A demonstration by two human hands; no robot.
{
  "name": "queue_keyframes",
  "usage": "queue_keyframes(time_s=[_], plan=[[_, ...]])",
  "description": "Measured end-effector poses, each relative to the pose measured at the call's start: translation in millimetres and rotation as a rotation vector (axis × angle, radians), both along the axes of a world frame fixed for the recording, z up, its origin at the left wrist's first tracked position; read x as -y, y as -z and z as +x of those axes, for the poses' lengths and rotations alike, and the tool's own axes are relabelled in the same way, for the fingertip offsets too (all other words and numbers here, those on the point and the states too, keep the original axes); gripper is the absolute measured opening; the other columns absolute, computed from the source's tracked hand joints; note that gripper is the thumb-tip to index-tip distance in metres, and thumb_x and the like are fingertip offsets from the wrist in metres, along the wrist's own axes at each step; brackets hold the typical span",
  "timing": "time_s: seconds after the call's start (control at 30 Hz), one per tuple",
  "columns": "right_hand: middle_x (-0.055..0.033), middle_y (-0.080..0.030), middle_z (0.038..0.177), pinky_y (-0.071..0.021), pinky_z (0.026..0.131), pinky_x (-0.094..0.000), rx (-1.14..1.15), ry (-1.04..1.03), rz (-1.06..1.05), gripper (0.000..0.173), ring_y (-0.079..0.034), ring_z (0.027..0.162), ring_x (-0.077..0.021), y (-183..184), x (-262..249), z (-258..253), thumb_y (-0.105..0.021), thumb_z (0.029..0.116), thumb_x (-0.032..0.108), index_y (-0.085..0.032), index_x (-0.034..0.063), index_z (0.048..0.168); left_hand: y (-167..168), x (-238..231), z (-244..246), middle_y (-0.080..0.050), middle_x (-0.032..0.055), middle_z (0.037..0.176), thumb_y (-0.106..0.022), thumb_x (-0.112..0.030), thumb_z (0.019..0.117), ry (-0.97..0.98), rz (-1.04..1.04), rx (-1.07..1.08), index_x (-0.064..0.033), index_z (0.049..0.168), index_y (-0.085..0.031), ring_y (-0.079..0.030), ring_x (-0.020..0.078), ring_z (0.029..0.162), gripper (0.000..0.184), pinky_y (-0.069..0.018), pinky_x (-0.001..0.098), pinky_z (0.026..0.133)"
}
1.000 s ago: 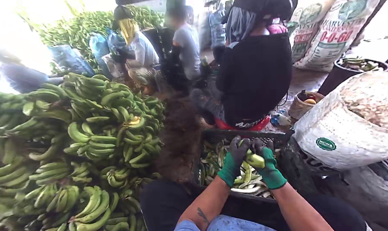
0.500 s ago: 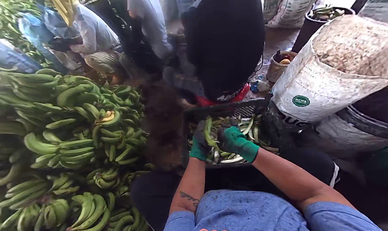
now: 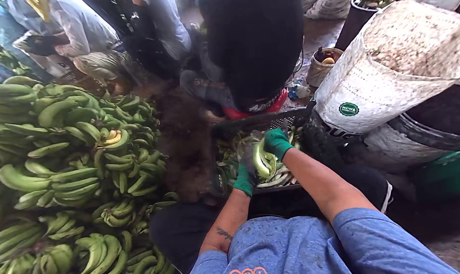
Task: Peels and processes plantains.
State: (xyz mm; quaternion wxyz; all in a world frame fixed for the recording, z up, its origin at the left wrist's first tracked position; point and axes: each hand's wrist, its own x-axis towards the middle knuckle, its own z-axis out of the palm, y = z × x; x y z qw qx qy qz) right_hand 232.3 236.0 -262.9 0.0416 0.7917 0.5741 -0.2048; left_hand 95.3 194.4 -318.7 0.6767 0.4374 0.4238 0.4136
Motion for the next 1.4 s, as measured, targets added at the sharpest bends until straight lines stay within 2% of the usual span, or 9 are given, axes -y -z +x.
queue_keyframes(time_s=[0.07, 0.13, 0.3, 0.47, 0.73, 0.97, 1.2, 1.3, 1.4], plan=[[-0.0283, -0.065, 0.127, -0.0483, 0.102, -0.0622, -0.074, 0.128, 0.023, 0.032, -0.060, 0.126, -0.0440, -2.9, -3.7, 16.1, -0.066, 0.0971, 0.018, -0.068, -0.0079, 0.115, -3.2, -6.8, -1.8, -0.064, 0.0035, 0.089, -0.041, -0.044, 0.1096, 0.042, -0.059, 0.122, -0.0142, 0.124, -0.061, -0.061, 0.0134, 0.072, 0.039, -0.0552, 0.0323, 0.064], [-0.0292, -0.064, 0.130, -0.0487, 0.101, -0.0642, -0.065, 0.170, 0.013, 0.041, -0.060, 0.127, -0.0452, -9.4, -5.7, 25.8, -0.067, 0.0970, 0.021, -0.062, -0.0058, 0.127, -8.4, -19.2, -8.3, -0.065, 0.0065, 0.092, -0.039, -0.042, 0.1101, 0.076, -0.098, 0.179, -0.0141, 0.130, -0.058, -0.064, 0.0169, 0.072, 0.039, -0.0564, 0.0347, 0.064], [-0.0262, -0.070, 0.110, -0.0510, 0.087, -0.0691, 0.026, -0.210, -0.143, 0.036, -0.067, 0.108, -0.0457, -14.5, 9.2, 21.1, -0.075, 0.0888, 0.029, -0.071, 0.0001, 0.111, -6.5, -43.4, -7.5, -0.066, 0.0054, 0.086, -0.038, -0.043, 0.1099, -0.025, -0.097, 0.168, -0.0132, 0.122, -0.061, -0.062, 0.0152, 0.068, 0.040, -0.0547, 0.0332, 0.059], [-0.0196, -0.072, 0.106, -0.0454, 0.101, -0.0632, 0.015, -0.470, -0.097, 0.039, -0.067, 0.104, -0.0394, -39.8, 50.8, -8.9, -0.071, 0.0926, 0.028, -0.068, 0.0044, 0.124, -3.5, -49.0, -1.1, -0.067, 0.0074, 0.098, -0.037, -0.044, 0.1102, 0.048, 0.052, -0.021, -0.0116, 0.129, -0.061, -0.063, 0.0154, 0.079, 0.044, -0.0556, 0.0359, 0.070], [-0.0299, -0.066, 0.119, -0.0490, 0.099, -0.0638, -0.028, -0.119, 0.004, 0.036, -0.063, 0.117, -0.0476, -25.5, 33.0, 1.3, -0.070, 0.0966, 0.022, -0.065, -0.0078, 0.116, -15.3, -20.9, 15.1, -0.065, 0.0147, 0.106, -0.047, -0.012, 0.1062, 0.122, 0.217, -0.239, 0.0003, 0.126, -0.060, -0.063, 0.0195, 0.091, 0.027, -0.0551, 0.0393, 0.081], [-0.0285, -0.070, 0.114, -0.0502, 0.094, -0.0659, 0.077, -0.006, 0.004, 0.033, -0.065, 0.114, -0.0461, -28.8, -4.9, 30.1, -0.073, 0.0915, 0.025, -0.071, -0.0074, 0.101, -22.2, -15.0, 16.9, -0.060, -0.0001, 0.075, -0.038, -0.047, 0.1092, 0.168, -0.124, 0.315, -0.0173, 0.113, -0.060, -0.058, 0.0104, 0.059, 0.038, -0.0530, 0.0271, 0.053], [-0.0282, -0.069, 0.114, -0.0504, 0.091, -0.0670, 0.119, -0.080, -0.234, 0.035, -0.066, 0.112, -0.0448, -36.0, 14.0, 36.7, -0.073, 0.0917, 0.027, -0.071, -0.0055, 0.106, -1.2, -47.6, 8.3, -0.068, 0.0138, 0.103, -0.043, -0.047, 0.1088, 0.020, -0.035, -0.005, -0.0133, 0.138, -0.055, -0.067, 0.0231, 0.078, 0.046, -0.0578, 0.0409, 0.066], [-0.0203, -0.071, 0.107, -0.0523, 0.086, -0.0624, -0.069, -0.253, -0.275, 0.036, -0.069, 0.099, -0.0376, -37.6, 35.8, 18.1, -0.074, 0.0921, 0.027, -0.069, 0.0027, 0.118, -3.1, -49.2, 7.5, -0.064, 0.0130, 0.132, -0.044, -0.050, 0.1075, -0.045, 0.085, -0.186, -0.0188, 0.148, -0.051, -0.063, 0.0240, 0.112, 0.052, -0.0530, 0.0476, 0.093], [-0.0205, -0.071, 0.111, -0.0511, 0.091, -0.0638, -0.053, -0.353, -0.232, 0.036, -0.068, 0.109, -0.0398, -51.6, 55.5, -3.4, -0.072, 0.0947, 0.029, -0.069, 0.0030, 0.119, -14.9, -45.3, 11.6, -0.060, 0.0121, 0.140, -0.047, -0.049, 0.1068, -0.096, 0.145, -0.258, -0.0217, 0.151, -0.049, -0.060, 0.0260, 0.122, 0.051, -0.0500, 0.0514, 0.100]])
